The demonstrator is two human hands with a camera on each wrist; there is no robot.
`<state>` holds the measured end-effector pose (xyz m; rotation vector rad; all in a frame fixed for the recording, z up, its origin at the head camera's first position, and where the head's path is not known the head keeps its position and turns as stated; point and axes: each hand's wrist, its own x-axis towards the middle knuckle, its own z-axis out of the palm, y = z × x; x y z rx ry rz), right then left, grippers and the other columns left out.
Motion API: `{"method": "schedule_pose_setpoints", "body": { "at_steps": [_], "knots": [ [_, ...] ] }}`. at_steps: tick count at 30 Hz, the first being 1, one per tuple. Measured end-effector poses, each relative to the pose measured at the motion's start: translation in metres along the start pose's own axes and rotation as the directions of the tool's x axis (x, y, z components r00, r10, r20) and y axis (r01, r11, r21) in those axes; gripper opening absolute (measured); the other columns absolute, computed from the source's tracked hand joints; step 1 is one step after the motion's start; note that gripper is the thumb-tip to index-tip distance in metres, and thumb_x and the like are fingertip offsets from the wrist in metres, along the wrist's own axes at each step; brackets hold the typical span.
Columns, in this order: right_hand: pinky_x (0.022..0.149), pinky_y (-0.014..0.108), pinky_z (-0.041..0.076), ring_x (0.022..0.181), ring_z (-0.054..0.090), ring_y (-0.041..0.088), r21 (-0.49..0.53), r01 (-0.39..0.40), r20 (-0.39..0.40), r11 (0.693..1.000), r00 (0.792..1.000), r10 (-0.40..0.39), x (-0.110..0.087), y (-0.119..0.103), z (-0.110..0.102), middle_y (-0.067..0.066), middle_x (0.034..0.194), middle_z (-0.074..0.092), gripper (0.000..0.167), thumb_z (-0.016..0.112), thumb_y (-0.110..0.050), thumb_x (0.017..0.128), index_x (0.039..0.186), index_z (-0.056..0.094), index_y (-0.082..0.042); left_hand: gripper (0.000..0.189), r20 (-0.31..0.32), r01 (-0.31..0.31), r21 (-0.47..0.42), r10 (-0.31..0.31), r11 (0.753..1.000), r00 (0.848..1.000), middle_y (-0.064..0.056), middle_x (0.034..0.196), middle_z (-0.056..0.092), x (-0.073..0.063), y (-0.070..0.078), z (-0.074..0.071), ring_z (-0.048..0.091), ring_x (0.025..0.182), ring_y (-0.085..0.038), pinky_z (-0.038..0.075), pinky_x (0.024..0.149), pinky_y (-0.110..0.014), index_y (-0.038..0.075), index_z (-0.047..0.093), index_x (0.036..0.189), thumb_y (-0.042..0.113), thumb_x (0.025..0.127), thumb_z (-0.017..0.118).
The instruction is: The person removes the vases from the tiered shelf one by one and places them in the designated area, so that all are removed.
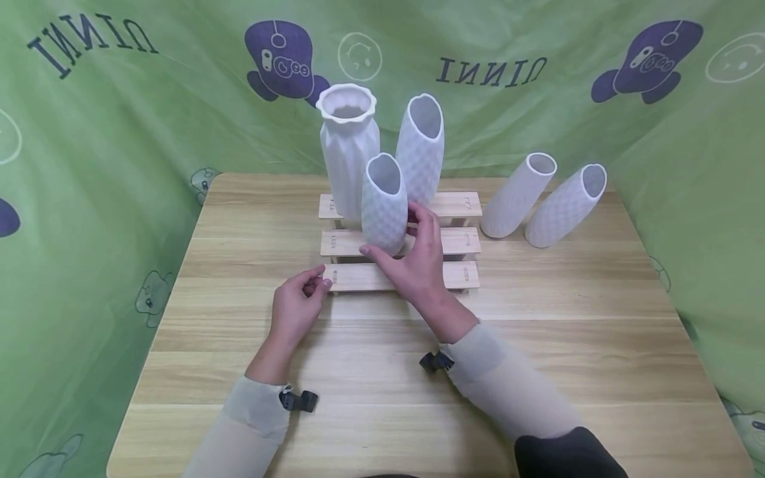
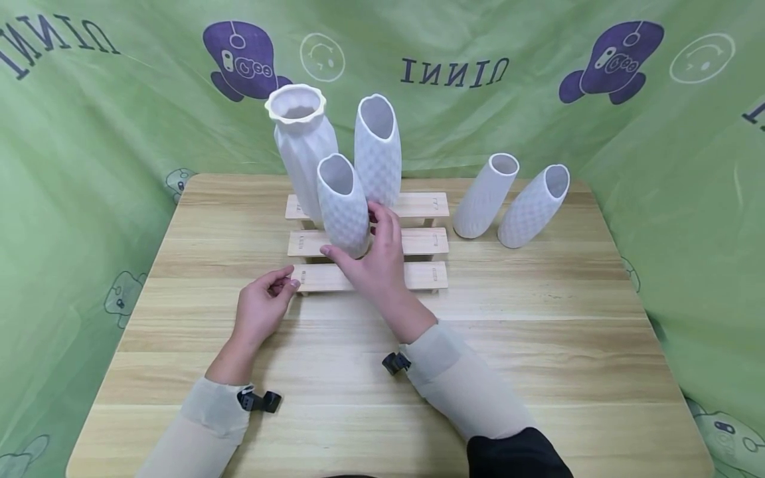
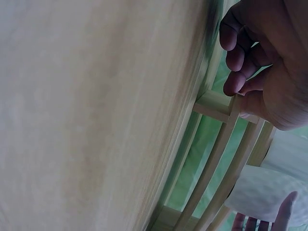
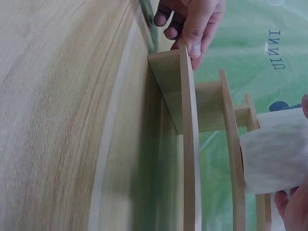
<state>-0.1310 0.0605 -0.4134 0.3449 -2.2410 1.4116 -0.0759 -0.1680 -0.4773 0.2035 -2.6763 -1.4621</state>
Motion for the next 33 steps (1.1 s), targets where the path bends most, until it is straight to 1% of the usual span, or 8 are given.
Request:
{"method": "schedule_pose_setpoints", "body": {
  "at_steps": [7, 13, 23, 27, 33],
  "knots": [
    [0.093, 0.034, 0.054, 0.113, 0.056, 0.023, -0.017, 0.007, -0.043, 1.000, 0.999, -0.008, 0.001, 0.000, 0.006, 0.013, 0.138, 0.050, 0.097, 0.098, -0.033, 0.070, 0.145, 0.045, -0.003, 0.033, -0.008, -0.010, -0.006, 0.010, 1.000, 1.000, -0.006, 0.098, 0.072, 0.000, 0.000, 0.000, 0.066, 0.087, -0.020, 0.055, 0.075, -0.028, 0.007, 0.074, 0.127, 0.020, 0.097, 0.075],
    [0.090, 0.036, 0.054, 0.108, 0.057, 0.024, -0.021, 0.015, -0.061, 1.000, 0.998, -0.016, 0.002, 0.000, 0.007, 0.014, 0.134, 0.052, 0.092, 0.097, -0.030, 0.070, 0.142, 0.047, -0.002, 0.033, -0.006, -0.005, 0.001, 0.005, 1.000, 1.000, -0.004, 0.098, 0.072, 0.000, 0.000, 0.000, 0.065, 0.087, -0.019, 0.056, 0.075, -0.027, 0.007, 0.074, 0.127, 0.022, 0.097, 0.075],
    [0.090, 0.037, 0.053, 0.108, 0.057, 0.025, 0.019, 0.007, -0.065, 1.000, 0.998, -0.006, 0.001, -0.002, 0.005, 0.014, 0.134, 0.053, 0.092, 0.097, -0.029, 0.069, 0.141, 0.048, -0.001, 0.033, -0.008, -0.007, 0.002, 0.007, 1.000, 1.000, -0.003, 0.097, 0.071, 0.000, -0.002, 0.001, 0.065, 0.086, -0.018, 0.056, 0.076, -0.029, 0.007, 0.074, 0.126, 0.022, 0.097, 0.075],
    [0.090, 0.036, 0.054, 0.108, 0.057, 0.025, 0.023, 0.017, -0.065, 1.000, 0.998, -0.015, 0.000, -0.004, 0.002, 0.014, 0.133, 0.053, 0.091, 0.097, -0.029, 0.070, 0.141, 0.048, 0.000, 0.033, -0.007, -0.011, -0.001, 0.011, 1.000, 1.000, -0.004, 0.097, 0.071, 0.000, -0.001, 0.002, 0.065, 0.086, -0.019, 0.055, 0.076, -0.029, 0.007, 0.074, 0.127, 0.021, 0.097, 0.075],
    [0.089, 0.035, 0.055, 0.108, 0.058, 0.023, 0.014, 0.036, -0.085, 0.999, 0.996, -0.035, -0.001, -0.005, -0.004, 0.012, 0.131, 0.054, 0.087, 0.097, -0.026, 0.070, 0.138, 0.049, -0.001, 0.033, -0.006, -0.006, 0.009, 0.006, 1.000, 1.000, -0.001, 0.097, 0.071, 0.000, -0.002, 0.001, 0.065, 0.087, -0.017, 0.056, 0.077, -0.030, 0.008, 0.074, 0.127, 0.022, 0.097, 0.076]
  ]
}}
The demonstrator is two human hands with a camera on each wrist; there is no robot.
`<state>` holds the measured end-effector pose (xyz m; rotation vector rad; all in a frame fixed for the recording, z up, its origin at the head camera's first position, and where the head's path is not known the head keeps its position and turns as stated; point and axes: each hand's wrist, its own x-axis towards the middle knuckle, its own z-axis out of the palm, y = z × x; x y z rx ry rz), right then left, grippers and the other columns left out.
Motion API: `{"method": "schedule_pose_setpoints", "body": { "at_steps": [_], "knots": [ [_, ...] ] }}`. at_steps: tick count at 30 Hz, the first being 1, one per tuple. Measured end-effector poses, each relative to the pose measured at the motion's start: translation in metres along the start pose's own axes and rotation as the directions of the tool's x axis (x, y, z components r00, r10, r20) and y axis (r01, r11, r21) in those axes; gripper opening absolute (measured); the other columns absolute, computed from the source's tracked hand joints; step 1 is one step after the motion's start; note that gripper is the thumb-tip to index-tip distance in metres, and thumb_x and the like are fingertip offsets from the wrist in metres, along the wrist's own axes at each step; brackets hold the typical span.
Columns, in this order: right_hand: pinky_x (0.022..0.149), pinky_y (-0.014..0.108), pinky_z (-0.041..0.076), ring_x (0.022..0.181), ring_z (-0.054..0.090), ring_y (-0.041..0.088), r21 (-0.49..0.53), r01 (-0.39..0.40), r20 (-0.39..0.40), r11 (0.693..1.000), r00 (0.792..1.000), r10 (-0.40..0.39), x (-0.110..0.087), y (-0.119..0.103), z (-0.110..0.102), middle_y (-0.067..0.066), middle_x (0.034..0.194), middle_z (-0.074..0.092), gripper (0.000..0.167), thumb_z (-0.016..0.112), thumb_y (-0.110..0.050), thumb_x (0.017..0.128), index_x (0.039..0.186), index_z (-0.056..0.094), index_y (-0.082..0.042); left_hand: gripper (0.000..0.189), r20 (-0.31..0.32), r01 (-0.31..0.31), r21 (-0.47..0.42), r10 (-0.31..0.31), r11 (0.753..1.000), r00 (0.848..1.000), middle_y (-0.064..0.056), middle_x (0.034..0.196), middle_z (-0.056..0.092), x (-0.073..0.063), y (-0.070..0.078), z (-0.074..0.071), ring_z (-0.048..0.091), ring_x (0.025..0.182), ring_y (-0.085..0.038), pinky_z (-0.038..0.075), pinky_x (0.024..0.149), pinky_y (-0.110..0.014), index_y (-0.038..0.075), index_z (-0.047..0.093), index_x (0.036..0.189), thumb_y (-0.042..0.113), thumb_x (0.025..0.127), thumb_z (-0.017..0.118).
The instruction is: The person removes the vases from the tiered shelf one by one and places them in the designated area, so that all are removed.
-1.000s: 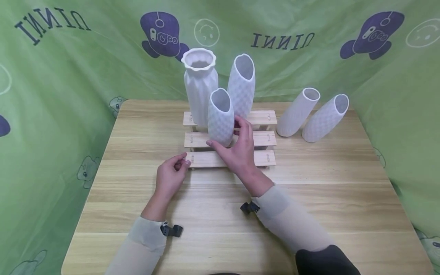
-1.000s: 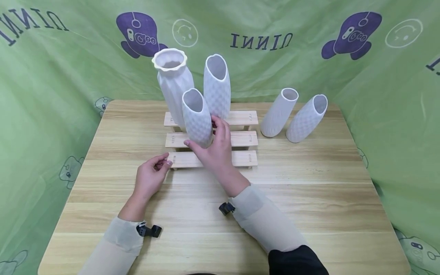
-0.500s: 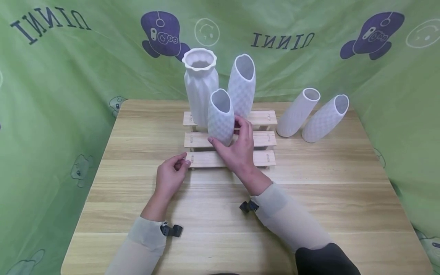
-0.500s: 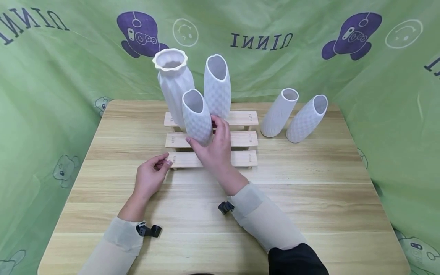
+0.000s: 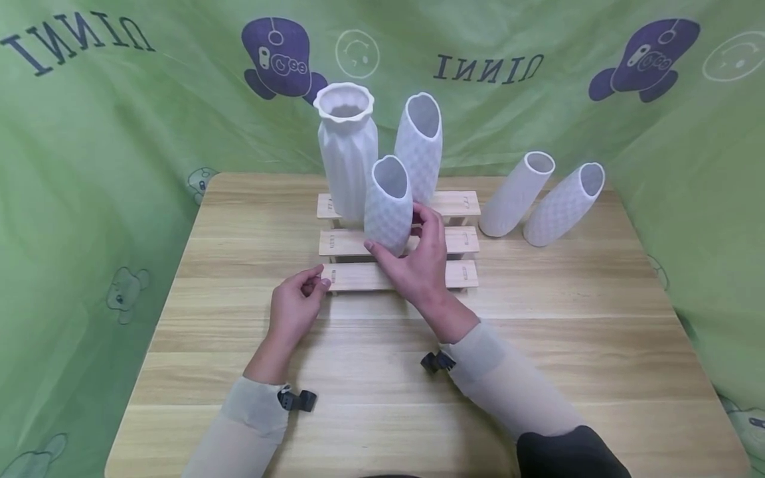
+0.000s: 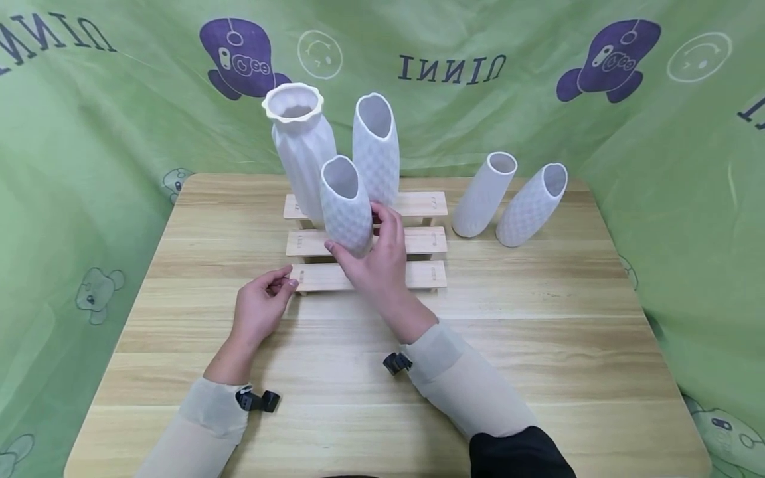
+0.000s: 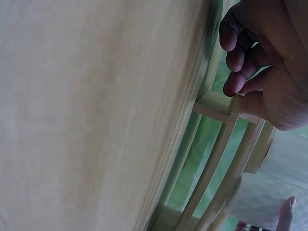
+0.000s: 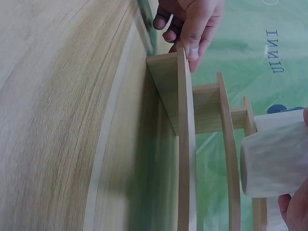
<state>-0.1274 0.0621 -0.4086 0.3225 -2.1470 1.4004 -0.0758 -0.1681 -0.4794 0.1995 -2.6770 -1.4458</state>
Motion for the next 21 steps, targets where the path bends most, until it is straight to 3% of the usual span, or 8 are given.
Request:
{"method": "schedule_pose_setpoints", "body": {
  "at_steps": [12, 21],
  "knots": [
    [0.087, 0.041, 0.055, 0.112, 0.057, 0.023, 0.029, 0.009, -0.045, 1.000, 0.999, -0.008, -0.002, 0.005, -0.015, 0.011, 0.127, 0.056, 0.082, 0.096, -0.023, 0.068, 0.133, 0.050, 0.000, 0.034, 0.000, 0.012, 0.001, -0.012, 1.000, 1.000, -0.002, 0.098, 0.072, 0.001, -0.002, -0.001, 0.065, 0.088, -0.017, 0.057, 0.080, -0.032, 0.009, 0.074, 0.127, 0.023, 0.096, 0.077],
    [0.086, 0.042, 0.056, 0.112, 0.056, 0.022, -0.011, -0.018, -0.059, 1.000, 0.998, 0.017, -0.004, 0.008, -0.027, 0.012, 0.125, 0.057, 0.083, 0.096, -0.026, 0.068, 0.133, 0.051, -0.001, 0.033, 0.004, 0.024, -0.001, -0.024, 1.000, 1.000, -0.002, 0.098, 0.072, 0.000, 0.000, -0.001, 0.065, 0.088, -0.018, 0.056, 0.080, -0.031, 0.009, 0.074, 0.127, 0.023, 0.096, 0.076]
  ]
}}
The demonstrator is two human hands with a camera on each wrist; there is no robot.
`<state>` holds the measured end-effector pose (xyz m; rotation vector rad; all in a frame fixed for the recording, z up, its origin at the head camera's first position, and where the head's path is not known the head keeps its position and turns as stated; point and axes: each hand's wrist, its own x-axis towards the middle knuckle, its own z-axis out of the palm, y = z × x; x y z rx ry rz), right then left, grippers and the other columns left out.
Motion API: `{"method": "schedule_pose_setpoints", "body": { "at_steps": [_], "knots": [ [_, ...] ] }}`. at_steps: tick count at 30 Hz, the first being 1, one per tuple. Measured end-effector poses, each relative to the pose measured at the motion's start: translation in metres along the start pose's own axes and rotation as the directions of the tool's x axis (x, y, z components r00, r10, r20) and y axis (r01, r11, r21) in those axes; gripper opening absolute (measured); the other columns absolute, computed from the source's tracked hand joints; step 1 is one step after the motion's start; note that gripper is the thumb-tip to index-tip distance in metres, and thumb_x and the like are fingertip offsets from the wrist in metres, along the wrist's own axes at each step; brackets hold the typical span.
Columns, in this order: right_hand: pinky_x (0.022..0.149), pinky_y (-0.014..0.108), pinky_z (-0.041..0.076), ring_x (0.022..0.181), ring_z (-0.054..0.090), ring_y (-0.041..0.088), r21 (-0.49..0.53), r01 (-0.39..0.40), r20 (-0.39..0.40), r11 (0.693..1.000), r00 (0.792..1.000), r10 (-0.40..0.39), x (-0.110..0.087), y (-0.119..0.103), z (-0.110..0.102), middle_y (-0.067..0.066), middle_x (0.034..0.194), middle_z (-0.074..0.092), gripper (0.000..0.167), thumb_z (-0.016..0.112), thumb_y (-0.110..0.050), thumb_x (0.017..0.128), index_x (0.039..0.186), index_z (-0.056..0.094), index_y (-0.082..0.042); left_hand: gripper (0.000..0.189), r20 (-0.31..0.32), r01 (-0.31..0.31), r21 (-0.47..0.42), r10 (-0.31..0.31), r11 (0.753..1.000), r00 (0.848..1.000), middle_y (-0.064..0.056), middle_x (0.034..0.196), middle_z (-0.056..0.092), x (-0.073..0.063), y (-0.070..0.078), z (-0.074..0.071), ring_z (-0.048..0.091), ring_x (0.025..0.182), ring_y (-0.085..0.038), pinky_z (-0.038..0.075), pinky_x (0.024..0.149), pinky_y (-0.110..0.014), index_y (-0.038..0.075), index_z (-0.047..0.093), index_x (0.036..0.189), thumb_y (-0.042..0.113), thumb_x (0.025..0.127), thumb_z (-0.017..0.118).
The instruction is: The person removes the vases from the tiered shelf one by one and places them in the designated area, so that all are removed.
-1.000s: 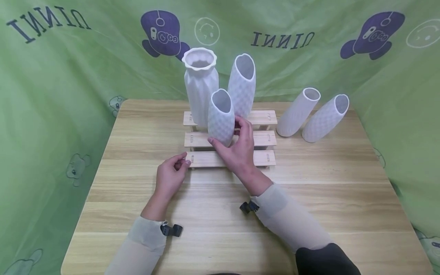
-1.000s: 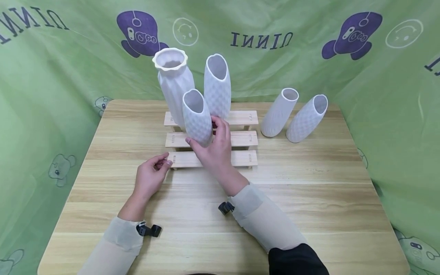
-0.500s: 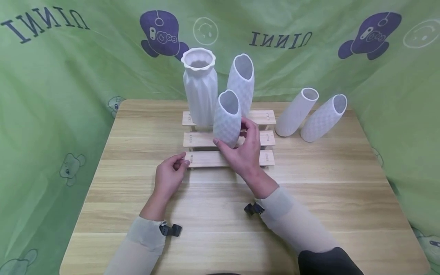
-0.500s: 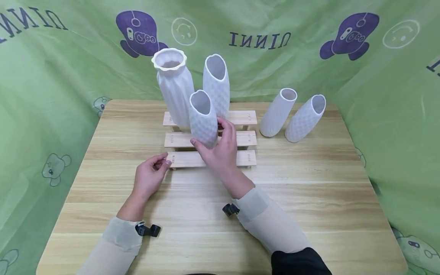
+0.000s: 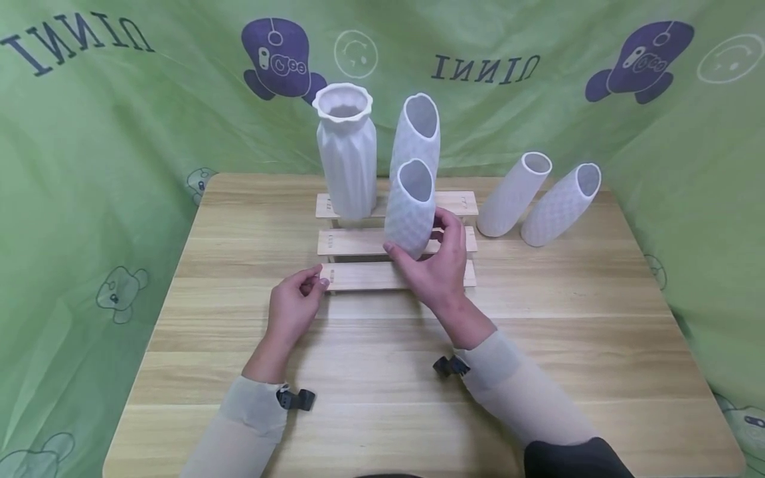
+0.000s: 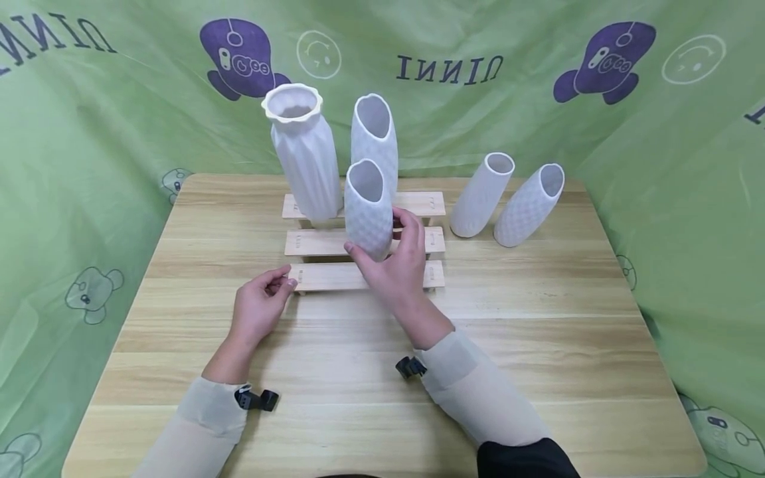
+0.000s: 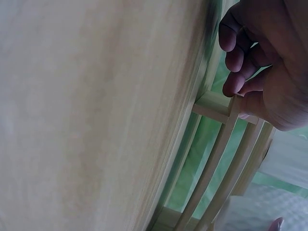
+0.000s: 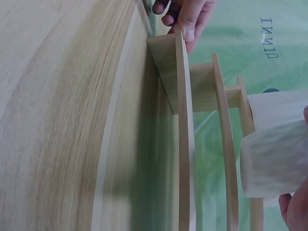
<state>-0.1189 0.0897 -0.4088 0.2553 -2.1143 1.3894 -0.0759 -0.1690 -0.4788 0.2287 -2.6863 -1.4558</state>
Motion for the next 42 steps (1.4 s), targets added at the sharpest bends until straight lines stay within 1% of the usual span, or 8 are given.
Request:
{"method": "schedule_pose_setpoints", "body": {
  "at_steps": [4, 11, 17, 25, 32, 38, 42],
  "knots": [
    [0.086, 0.038, 0.056, 0.110, 0.057, 0.021, -0.015, -0.010, -0.007, 1.000, 1.000, 0.010, 0.000, 0.001, -0.005, 0.012, 0.124, 0.057, 0.082, 0.096, -0.027, 0.068, 0.132, 0.051, -0.001, 0.033, 0.005, 0.003, -0.002, -0.003, 1.000, 1.000, -0.002, 0.099, 0.072, 0.000, 0.001, 0.000, 0.065, 0.088, -0.018, 0.056, 0.079, -0.031, 0.009, 0.074, 0.127, 0.023, 0.097, 0.075],
    [0.086, 0.041, 0.056, 0.110, 0.057, 0.021, -0.019, -0.026, -0.030, 0.999, 0.999, 0.026, 0.001, 0.006, -0.015, 0.011, 0.125, 0.057, 0.082, 0.097, -0.025, 0.068, 0.132, 0.051, 0.000, 0.033, 0.001, -0.002, -0.007, 0.002, 1.000, 1.000, -0.002, 0.097, 0.071, 0.000, 0.000, 0.000, 0.064, 0.087, -0.018, 0.055, 0.076, -0.029, 0.009, 0.074, 0.127, 0.022, 0.097, 0.076],
    [0.086, 0.039, 0.056, 0.108, 0.057, 0.022, -0.027, -0.032, -0.048, 0.999, 0.998, 0.031, 0.002, 0.012, -0.022, 0.012, 0.123, 0.057, 0.082, 0.097, -0.024, 0.068, 0.131, 0.052, 0.000, 0.033, -0.005, -0.016, -0.001, 0.016, 1.000, 1.000, -0.004, 0.098, 0.072, 0.000, -0.001, 0.000, 0.065, 0.087, -0.019, 0.054, 0.076, -0.029, 0.008, 0.074, 0.126, 0.022, 0.096, 0.076],
    [0.085, 0.036, 0.054, 0.104, 0.057, 0.021, -0.036, -0.045, -0.078, 0.998, 0.996, 0.042, 0.003, 0.019, -0.033, 0.010, 0.120, 0.058, 0.081, 0.098, -0.022, 0.067, 0.131, 0.053, -0.001, 0.034, 0.000, -0.027, 0.004, 0.027, 1.000, 1.000, -0.004, 0.099, 0.073, 0.000, -0.001, 0.000, 0.065, 0.087, -0.019, 0.055, 0.077, -0.029, 0.008, 0.073, 0.128, 0.023, 0.097, 0.076],
    [0.085, 0.039, 0.053, 0.101, 0.058, 0.023, -0.045, -0.045, -0.107, 0.998, 0.993, 0.040, 0.006, 0.024, -0.043, 0.013, 0.119, 0.060, 0.082, 0.099, -0.022, 0.065, 0.129, 0.053, 0.001, 0.034, -0.002, -0.020, 0.005, 0.020, 1.000, 1.000, -0.002, 0.097, 0.072, 0.000, -0.002, 0.000, 0.065, 0.087, -0.018, 0.055, 0.077, -0.030, 0.009, 0.074, 0.127, 0.025, 0.096, 0.076],
    [0.086, 0.034, 0.051, 0.102, 0.059, 0.025, -0.065, -0.067, -0.146, 0.996, 0.988, 0.057, 0.011, 0.025, -0.051, 0.015, 0.119, 0.061, 0.082, 0.100, -0.014, 0.063, 0.128, 0.053, 0.004, 0.034, -0.009, -0.027, 0.005, 0.027, 1.000, 1.000, -0.004, 0.098, 0.072, 0.000, 0.000, 0.001, 0.065, 0.087, -0.019, 0.055, 0.077, -0.031, 0.008, 0.074, 0.126, 0.023, 0.096, 0.076],
    [0.085, 0.033, 0.049, 0.101, 0.058, 0.030, -0.067, -0.080, -0.178, 0.995, 0.982, 0.067, 0.014, 0.014, -0.056, 0.020, 0.118, 0.060, 0.079, 0.097, -0.004, 0.062, 0.126, 0.052, 0.008, 0.034, -0.016, -0.044, 0.004, 0.044, 0.999, 0.999, -0.006, 0.098, 0.073, -0.001, 0.002, 0.000, 0.065, 0.086, -0.020, 0.055, 0.076, -0.029, 0.006, 0.074, 0.126, 0.021, 0.096, 0.076]
  ]
}}
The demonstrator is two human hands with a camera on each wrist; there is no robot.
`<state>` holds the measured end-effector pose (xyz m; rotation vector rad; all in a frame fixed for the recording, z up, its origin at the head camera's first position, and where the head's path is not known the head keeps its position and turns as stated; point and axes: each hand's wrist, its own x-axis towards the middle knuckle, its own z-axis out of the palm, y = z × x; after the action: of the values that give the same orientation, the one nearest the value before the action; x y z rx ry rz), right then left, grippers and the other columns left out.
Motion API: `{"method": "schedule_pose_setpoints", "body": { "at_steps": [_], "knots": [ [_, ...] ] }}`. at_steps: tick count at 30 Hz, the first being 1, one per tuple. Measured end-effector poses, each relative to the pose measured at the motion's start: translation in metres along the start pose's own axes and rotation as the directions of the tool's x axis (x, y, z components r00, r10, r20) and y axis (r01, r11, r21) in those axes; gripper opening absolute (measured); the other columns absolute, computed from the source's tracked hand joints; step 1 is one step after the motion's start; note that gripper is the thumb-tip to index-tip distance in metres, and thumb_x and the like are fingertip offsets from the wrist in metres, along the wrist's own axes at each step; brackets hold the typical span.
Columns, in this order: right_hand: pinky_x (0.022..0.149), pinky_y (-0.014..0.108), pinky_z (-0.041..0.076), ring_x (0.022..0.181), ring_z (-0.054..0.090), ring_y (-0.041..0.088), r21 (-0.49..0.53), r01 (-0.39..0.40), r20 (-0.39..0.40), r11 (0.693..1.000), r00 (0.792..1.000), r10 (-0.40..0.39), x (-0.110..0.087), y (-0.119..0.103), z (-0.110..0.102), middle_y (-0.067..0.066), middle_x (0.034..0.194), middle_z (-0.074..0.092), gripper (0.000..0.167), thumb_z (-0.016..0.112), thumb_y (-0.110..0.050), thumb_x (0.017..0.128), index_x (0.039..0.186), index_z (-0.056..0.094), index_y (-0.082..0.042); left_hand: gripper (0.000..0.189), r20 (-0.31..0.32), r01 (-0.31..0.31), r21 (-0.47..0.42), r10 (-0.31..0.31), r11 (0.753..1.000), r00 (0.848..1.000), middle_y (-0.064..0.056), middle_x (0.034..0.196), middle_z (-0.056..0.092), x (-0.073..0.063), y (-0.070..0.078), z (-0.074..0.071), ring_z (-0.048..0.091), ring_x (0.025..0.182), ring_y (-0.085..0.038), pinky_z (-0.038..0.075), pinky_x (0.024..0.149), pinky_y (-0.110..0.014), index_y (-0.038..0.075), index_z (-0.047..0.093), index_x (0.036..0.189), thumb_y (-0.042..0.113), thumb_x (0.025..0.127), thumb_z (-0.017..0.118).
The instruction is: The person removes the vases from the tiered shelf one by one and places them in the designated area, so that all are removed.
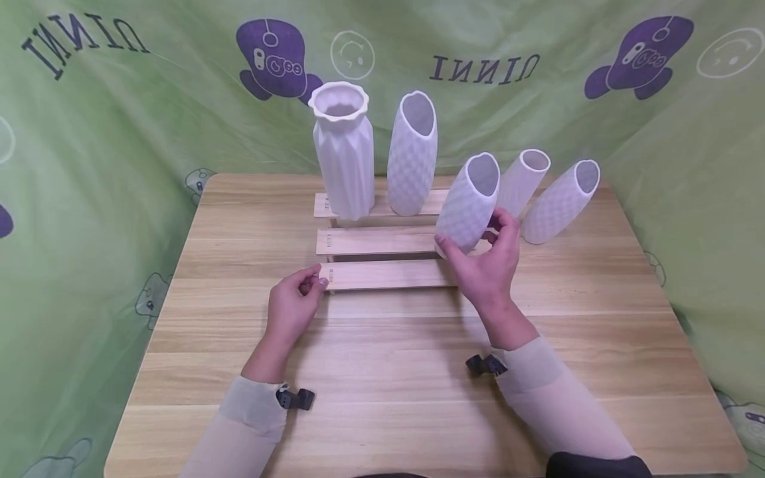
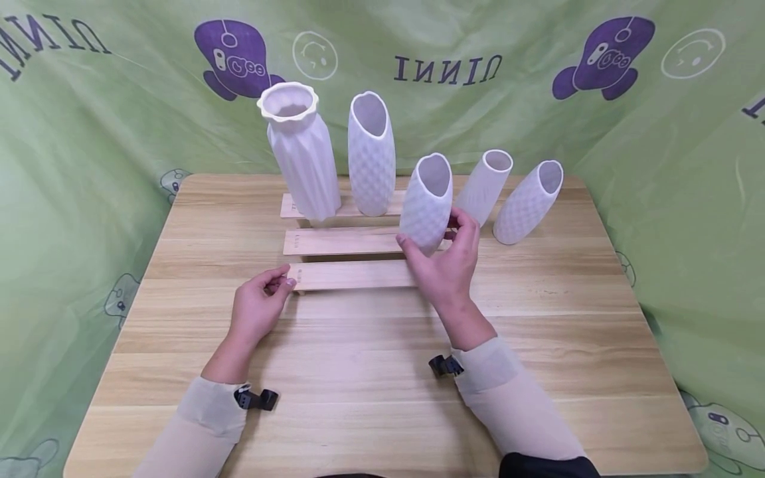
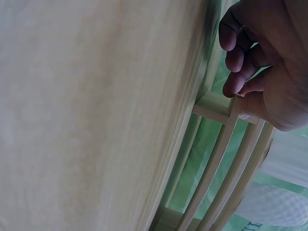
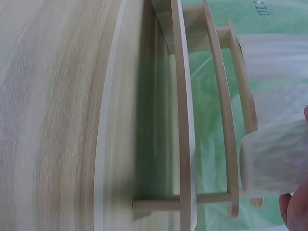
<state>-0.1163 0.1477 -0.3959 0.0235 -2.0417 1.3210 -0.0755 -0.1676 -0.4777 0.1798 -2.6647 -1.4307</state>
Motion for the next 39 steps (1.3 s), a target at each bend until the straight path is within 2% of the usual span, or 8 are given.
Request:
{"method": "schedule_pose_setpoints", "body": {
  "at_steps": [4, 7, 18, 24, 30, 34, 39],
  "knots": [
    [0.084, 0.036, 0.048, 0.101, 0.057, 0.032, 0.002, -0.002, -0.015, 1.000, 1.000, 0.002, 0.002, -0.015, -0.007, 0.023, 0.117, 0.060, 0.075, 0.095, 0.002, 0.063, 0.124, 0.052, 0.010, 0.033, -0.001, -0.002, -0.004, 0.002, 1.000, 1.000, -0.006, 0.098, 0.073, 0.000, 0.001, 0.000, 0.065, 0.086, -0.020, 0.054, 0.075, -0.027, 0.007, 0.074, 0.126, 0.020, 0.096, 0.076],
    [0.083, 0.037, 0.048, 0.101, 0.057, 0.030, -0.004, -0.008, -0.021, 1.000, 1.000, 0.008, 0.002, -0.019, -0.011, 0.023, 0.117, 0.060, 0.074, 0.094, 0.002, 0.063, 0.124, 0.053, 0.010, 0.033, -0.001, 0.006, -0.011, -0.006, 1.000, 1.000, -0.006, 0.098, 0.074, 0.001, 0.001, 0.000, 0.065, 0.086, -0.020, 0.054, 0.076, -0.027, 0.007, 0.074, 0.126, 0.021, 0.096, 0.076],
    [0.084, 0.026, 0.049, 0.102, 0.057, 0.023, -0.007, -0.012, -0.056, 1.000, 0.998, 0.012, 0.004, -0.008, -0.023, 0.020, 0.118, 0.060, 0.074, 0.094, 0.006, 0.064, 0.126, 0.053, 0.008, 0.033, 0.007, 0.019, -0.016, -0.019, 1.000, 1.000, -0.006, 0.100, 0.073, 0.001, 0.001, 0.000, 0.065, 0.088, -0.020, 0.055, 0.077, -0.029, 0.008, 0.074, 0.127, 0.022, 0.097, 0.076],
    [0.085, 0.023, 0.048, 0.104, 0.054, 0.017, -0.011, -0.055, -0.075, 0.998, 0.996, 0.054, 0.006, -0.002, -0.031, 0.013, 0.119, 0.058, 0.075, 0.093, 0.003, 0.066, 0.128, 0.053, 0.006, 0.034, 0.008, 0.026, -0.006, -0.026, 1.000, 1.000, -0.005, 0.100, 0.073, 0.001, 0.000, 0.001, 0.065, 0.088, -0.020, 0.055, 0.077, -0.029, 0.008, 0.073, 0.128, 0.023, 0.097, 0.075],
    [0.088, 0.023, 0.049, 0.106, 0.052, 0.014, -0.015, -0.103, -0.083, 0.995, 0.991, 0.102, 0.008, 0.000, -0.039, 0.012, 0.123, 0.057, 0.077, 0.093, 0.000, 0.067, 0.132, 0.052, 0.004, 0.034, 0.005, 0.024, 0.004, -0.024, 1.000, 1.000, -0.004, 0.099, 0.073, 0.001, -0.001, 0.001, 0.064, 0.088, -0.020, 0.054, 0.077, -0.028, 0.008, 0.074, 0.127, 0.023, 0.097, 0.075],
    [0.089, 0.023, 0.049, 0.107, 0.053, 0.014, -0.023, -0.130, -0.096, 0.991, 0.987, 0.128, 0.009, 0.010, -0.042, 0.011, 0.124, 0.056, 0.078, 0.093, -0.001, 0.068, 0.133, 0.051, 0.003, 0.034, 0.009, 0.028, 0.002, -0.028, 1.000, 1.000, -0.004, 0.099, 0.072, 0.000, -0.001, 0.001, 0.065, 0.088, -0.019, 0.055, 0.078, -0.029, 0.009, 0.074, 0.127, 0.024, 0.097, 0.075],
    [0.088, 0.023, 0.049, 0.108, 0.053, 0.013, -0.047, -0.150, -0.115, 0.988, 0.983, 0.144, 0.011, 0.035, -0.045, 0.006, 0.125, 0.056, 0.082, 0.096, -0.007, 0.067, 0.136, 0.051, -0.001, 0.034, 0.010, 0.028, 0.002, -0.028, 1.000, 1.000, -0.002, 0.100, 0.072, 0.001, -0.002, 0.001, 0.064, 0.088, -0.018, 0.055, 0.078, -0.029, 0.009, 0.074, 0.127, 0.024, 0.097, 0.075]
  ]
}}
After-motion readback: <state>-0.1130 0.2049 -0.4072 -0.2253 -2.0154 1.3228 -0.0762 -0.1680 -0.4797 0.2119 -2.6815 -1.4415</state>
